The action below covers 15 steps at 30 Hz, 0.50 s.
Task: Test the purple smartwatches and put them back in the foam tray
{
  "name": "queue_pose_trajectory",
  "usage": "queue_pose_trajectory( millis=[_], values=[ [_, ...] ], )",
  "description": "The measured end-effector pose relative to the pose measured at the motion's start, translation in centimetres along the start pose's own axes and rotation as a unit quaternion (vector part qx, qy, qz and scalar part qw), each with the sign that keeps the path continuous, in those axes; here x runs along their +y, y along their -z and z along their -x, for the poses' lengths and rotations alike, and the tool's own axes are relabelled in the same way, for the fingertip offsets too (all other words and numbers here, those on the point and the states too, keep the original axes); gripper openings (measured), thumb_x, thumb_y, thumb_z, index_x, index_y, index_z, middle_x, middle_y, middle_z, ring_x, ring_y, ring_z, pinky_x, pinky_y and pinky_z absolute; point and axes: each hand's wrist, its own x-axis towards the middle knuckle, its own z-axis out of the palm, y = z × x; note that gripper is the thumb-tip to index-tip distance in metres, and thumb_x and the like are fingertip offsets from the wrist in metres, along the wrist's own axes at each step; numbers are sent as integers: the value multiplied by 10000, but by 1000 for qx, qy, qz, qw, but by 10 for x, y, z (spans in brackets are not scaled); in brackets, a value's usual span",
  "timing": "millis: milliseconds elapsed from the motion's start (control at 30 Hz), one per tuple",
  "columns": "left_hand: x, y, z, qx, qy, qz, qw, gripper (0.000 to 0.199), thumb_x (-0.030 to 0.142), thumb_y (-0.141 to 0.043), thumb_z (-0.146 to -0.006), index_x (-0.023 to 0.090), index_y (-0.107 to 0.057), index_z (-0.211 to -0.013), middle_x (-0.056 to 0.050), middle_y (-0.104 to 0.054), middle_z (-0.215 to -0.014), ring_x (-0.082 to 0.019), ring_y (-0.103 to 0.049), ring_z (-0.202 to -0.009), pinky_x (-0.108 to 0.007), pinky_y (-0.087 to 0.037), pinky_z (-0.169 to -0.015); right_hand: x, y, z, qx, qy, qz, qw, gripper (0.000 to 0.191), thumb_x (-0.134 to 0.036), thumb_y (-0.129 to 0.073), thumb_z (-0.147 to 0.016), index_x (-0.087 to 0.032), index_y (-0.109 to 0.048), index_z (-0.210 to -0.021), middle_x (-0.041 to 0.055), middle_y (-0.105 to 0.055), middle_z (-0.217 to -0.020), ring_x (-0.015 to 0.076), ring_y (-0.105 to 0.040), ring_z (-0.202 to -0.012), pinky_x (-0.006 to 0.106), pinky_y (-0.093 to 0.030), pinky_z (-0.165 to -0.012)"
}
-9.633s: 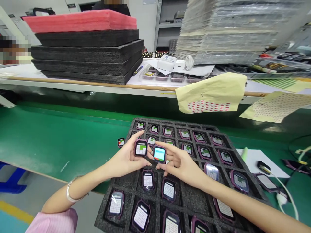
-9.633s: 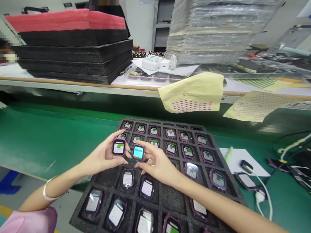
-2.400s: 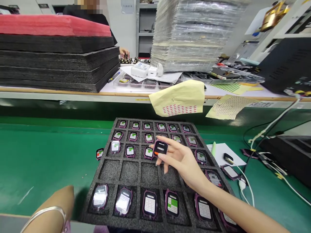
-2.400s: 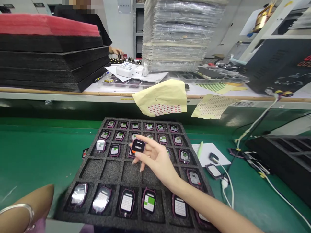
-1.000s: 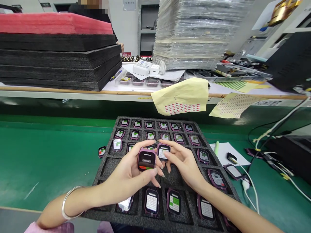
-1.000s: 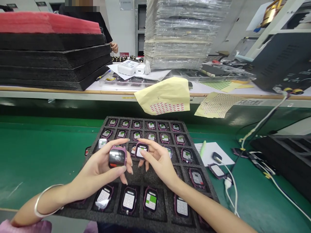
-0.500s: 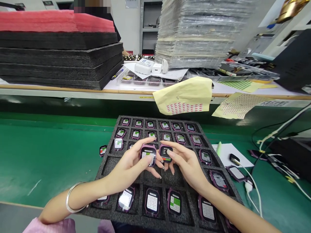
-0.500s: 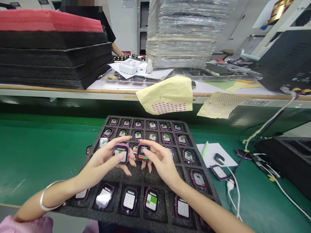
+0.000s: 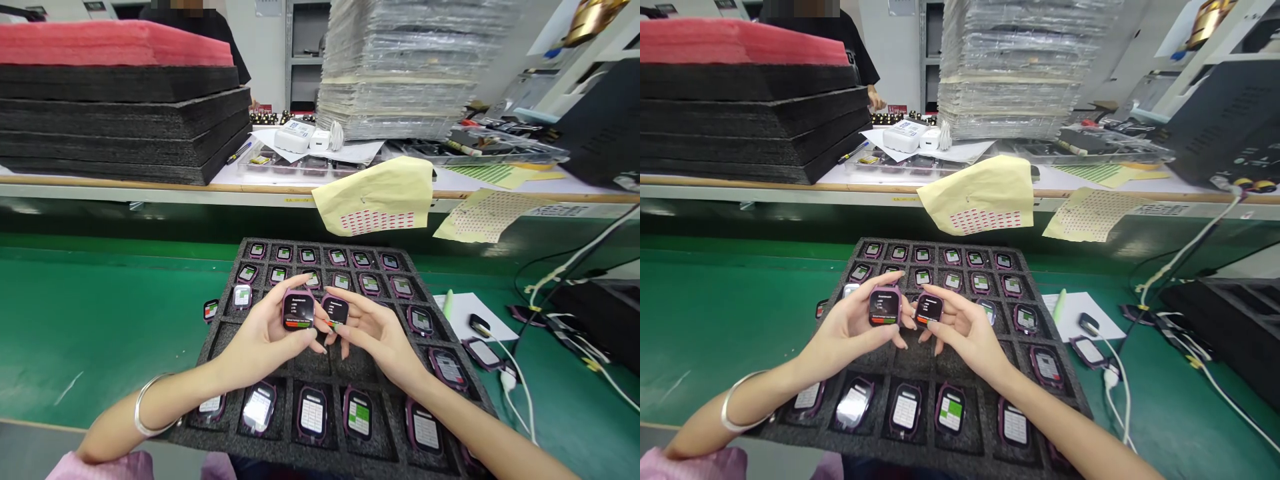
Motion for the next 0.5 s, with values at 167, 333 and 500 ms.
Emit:
queue_pose_trajectory(
  millis=[167, 333, 500],
  values=[
    [0, 2, 2, 1, 8, -13, 1000, 542, 132, -614, -827, 215, -421, -1327, -63, -603, -969, -175, -597, -878, -310, -573, -732, 3, 4, -1, 2, 15, -1, 1000, 367, -304, -611, -870, -177, -590, -1213, 59, -661, -781, 194, -653, -593, 261, -521, -438],
    [0, 4, 2, 4, -5, -27, 1000, 504, 188, -634, -819, 202, -465, -1293, -74, -606, -962, -188, -594, -864, -314, -581, -688, -1, -1, 1, 50, 5, 36, 998, 340, -340, -630, -871, -165, -616, -1162, 41, -646, -719, 153, -623, -516, 219, -478, -408],
    [0, 4, -2, 19, 1, -66, 998, 429, 257, -581, -868, 174, -469, -1274, -53, -590, -836, -164, -593, -747, -251, -564, -548, 1, -1, 0, 28, -2, 40, 999, 336, -373, -589, -891, -167, -626, -1153, 62, -659, -794, 159, -630, -528, 228, -490, -406]
  ],
)
